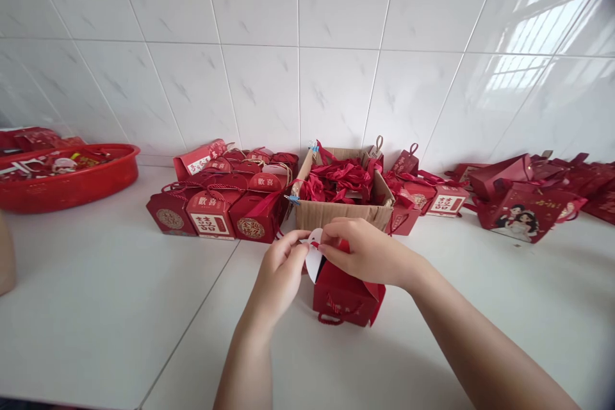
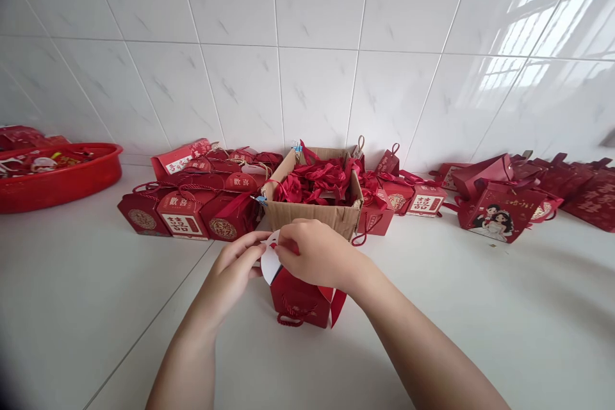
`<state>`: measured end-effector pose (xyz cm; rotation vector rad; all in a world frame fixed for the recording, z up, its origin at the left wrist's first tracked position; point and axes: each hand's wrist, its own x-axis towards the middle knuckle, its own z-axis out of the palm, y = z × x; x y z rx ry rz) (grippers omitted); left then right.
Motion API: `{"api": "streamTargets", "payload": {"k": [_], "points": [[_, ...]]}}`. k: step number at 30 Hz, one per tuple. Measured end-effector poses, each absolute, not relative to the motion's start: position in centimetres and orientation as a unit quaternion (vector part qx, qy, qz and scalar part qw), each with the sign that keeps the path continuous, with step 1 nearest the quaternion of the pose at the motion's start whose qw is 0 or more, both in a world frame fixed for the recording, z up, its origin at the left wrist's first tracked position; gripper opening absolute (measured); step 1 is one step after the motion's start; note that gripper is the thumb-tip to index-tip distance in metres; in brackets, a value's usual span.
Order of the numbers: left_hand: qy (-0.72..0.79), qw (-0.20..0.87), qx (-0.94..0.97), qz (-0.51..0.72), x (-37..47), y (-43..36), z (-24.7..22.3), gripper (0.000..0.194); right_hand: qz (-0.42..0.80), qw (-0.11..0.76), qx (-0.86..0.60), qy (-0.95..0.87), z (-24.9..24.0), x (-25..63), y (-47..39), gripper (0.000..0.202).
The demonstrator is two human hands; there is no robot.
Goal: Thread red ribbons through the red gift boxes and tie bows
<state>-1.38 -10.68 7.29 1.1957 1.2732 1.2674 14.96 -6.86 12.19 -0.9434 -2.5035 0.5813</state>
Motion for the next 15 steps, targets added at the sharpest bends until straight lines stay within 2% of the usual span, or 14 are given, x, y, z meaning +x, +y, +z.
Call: {"api": "streamTargets", "payload": {"k": [6, 15], "points": [[0.532, 0.462, 0.491, 0.513, -1.47, -10.7, 7.33, 0.033, 0.218, 0.223, -0.378, -0.872, 11.76, 14.74, -6.51, 0.013], [0.543, 0.436, 0.499, 0.515, -1.31, -10.65, 7.04, 0.033, 0.207, 0.257, -0.37, -0.869, 11.73, 14.55, -6.67, 0.019]]}}
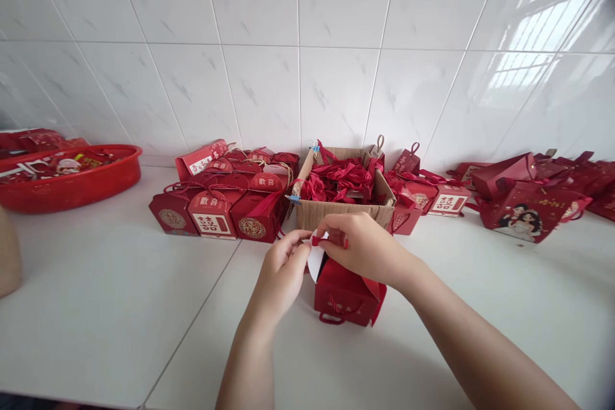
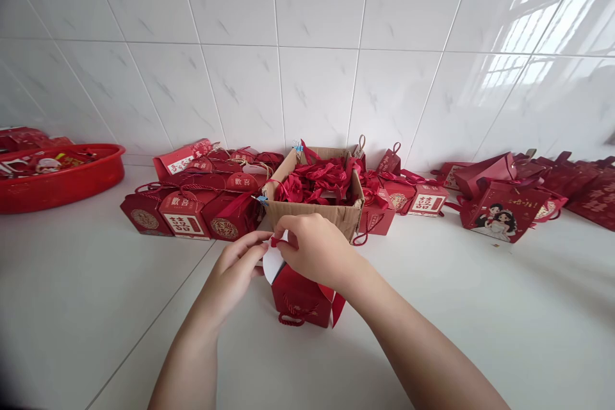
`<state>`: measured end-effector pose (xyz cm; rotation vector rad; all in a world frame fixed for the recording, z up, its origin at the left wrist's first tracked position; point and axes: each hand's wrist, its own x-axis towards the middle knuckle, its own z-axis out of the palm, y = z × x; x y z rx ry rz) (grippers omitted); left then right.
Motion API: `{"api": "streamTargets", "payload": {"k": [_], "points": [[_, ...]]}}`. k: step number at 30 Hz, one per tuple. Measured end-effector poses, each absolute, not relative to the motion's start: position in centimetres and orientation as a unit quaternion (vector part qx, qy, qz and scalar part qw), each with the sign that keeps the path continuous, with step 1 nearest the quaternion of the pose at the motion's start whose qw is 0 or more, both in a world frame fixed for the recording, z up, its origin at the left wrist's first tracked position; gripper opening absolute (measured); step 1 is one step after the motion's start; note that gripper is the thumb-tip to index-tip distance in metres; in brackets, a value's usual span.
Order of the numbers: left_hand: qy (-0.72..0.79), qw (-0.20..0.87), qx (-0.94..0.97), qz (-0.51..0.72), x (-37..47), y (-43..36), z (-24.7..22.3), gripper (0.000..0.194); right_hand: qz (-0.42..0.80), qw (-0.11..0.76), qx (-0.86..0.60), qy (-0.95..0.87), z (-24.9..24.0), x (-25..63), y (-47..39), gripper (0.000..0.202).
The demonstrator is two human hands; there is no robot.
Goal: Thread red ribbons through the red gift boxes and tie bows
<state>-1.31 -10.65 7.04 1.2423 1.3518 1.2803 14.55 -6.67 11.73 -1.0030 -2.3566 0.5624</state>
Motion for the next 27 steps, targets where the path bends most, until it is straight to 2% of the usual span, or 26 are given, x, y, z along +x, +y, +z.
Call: {"api": "streamTargets", "payload": {"k": [10, 15, 21, 27], "points": [[0.519, 0.459, 0.512, 0.508, -1.33, -10.86, 7.36, 0.018, 0.2, 0.261, -0.374, -0.867, 11.5, 14.42, -6.58, 0.02], [0.508, 0.472, 0.51, 0.509, -1.2, -10.89, 7.54, 0.024, 0.222, 0.249, -0.365, -0.869, 11.49, 14.17, -6.61, 0.018], [0.519, 0.455, 0.529, 0.494, -1.3, -10.55, 7.05, 0.017, 0.226, 0.245, -0.365, -0.869, 11.46, 14.07, -6.43, 0.019], [0.525, 0.454, 0.516, 0.502, -1.24, -10.41, 7.07, 0.019, 0.222, 0.243, -0.364, -0.871, 11.7, 14.59, -6.06, 0.023]]}}
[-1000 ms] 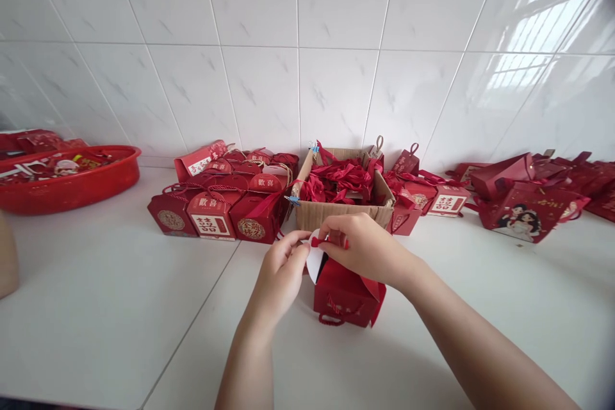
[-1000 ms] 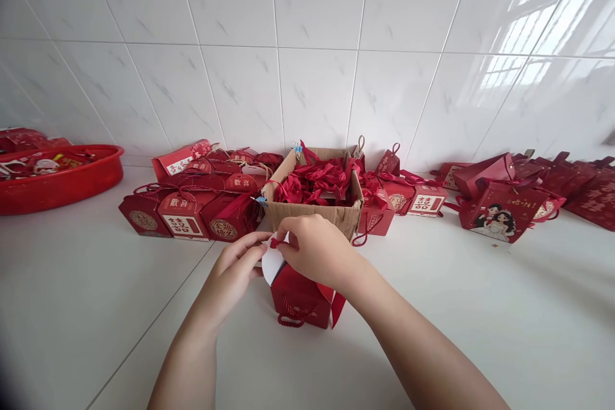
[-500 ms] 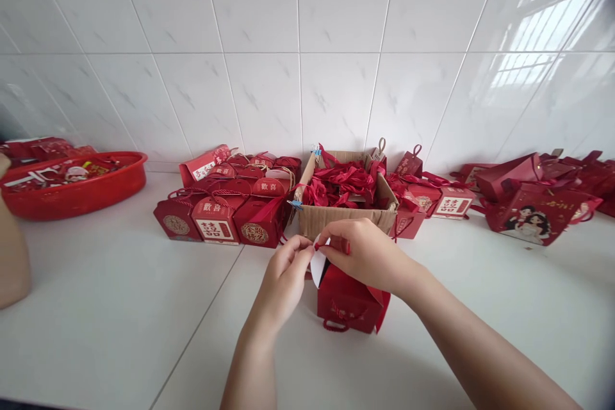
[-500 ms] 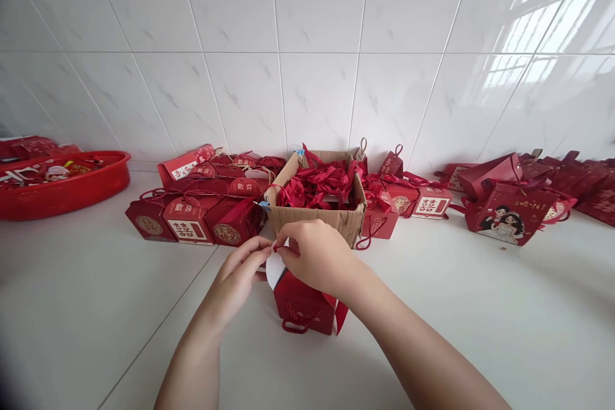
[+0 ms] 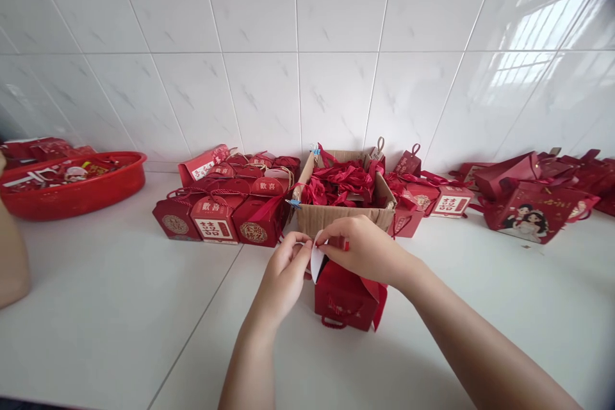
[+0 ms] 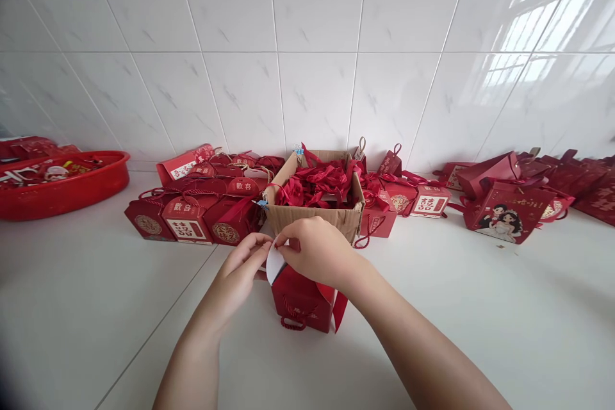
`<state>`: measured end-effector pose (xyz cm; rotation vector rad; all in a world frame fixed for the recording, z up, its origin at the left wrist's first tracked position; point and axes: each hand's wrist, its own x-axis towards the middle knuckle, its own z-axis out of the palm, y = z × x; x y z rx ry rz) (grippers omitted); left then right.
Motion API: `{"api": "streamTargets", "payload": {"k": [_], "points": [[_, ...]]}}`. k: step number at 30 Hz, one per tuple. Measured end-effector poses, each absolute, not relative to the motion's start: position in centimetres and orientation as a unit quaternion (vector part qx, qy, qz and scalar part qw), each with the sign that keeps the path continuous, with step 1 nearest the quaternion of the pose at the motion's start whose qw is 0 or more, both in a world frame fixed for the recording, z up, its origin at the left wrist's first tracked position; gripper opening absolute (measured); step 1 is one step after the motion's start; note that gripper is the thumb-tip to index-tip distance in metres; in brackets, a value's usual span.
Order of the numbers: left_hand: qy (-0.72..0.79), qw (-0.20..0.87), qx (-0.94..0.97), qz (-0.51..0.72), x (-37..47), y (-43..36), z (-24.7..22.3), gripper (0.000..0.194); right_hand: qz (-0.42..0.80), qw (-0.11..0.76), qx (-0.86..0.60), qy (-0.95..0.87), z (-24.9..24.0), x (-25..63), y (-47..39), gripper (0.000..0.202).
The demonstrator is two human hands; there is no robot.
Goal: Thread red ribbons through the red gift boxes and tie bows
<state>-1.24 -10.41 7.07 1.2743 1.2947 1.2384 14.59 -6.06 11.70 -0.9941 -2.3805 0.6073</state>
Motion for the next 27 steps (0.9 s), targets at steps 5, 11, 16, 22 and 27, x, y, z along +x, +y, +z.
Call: {"api": "streamTargets", "payload": {"k": [5, 11, 16, 22, 27], "points": [[0.5, 0.466, 0.532, 0.499, -1.2, -10.7, 7.3, 0.022, 0.234, 0.236, -0.354, -0.874, 11.9, 14.9, -6.1, 0.023], [0.493, 0.482, 0.526, 0.498, -1.0, -10.9, 7.4, 0.018, 0.252, 0.238, -0.352, -0.869, 11.6, 14.7, -6.1, 0.018], [0.494, 0.398, 0.486, 0.601, -1.5, -10.8, 7.5, 0.017, 0.253, 0.245, -0.359, -0.865, 12.1, 15.3, -5.8, 0.009], [0.356, 0.429, 0.33, 0.762, -2.4, -10.7, 11.4, 0.009, 0.189, 0.174, -0.438, -0.861, 14.5, 18.5, -6.4, 0.014], [0.268, 0.473, 0.314, 0.778, -2.3, -11.7, 15.3, 0.013, 0.16, -0.025, -0.515, -0.842, 14.7, 21.0, -6.3, 0.031]]}}
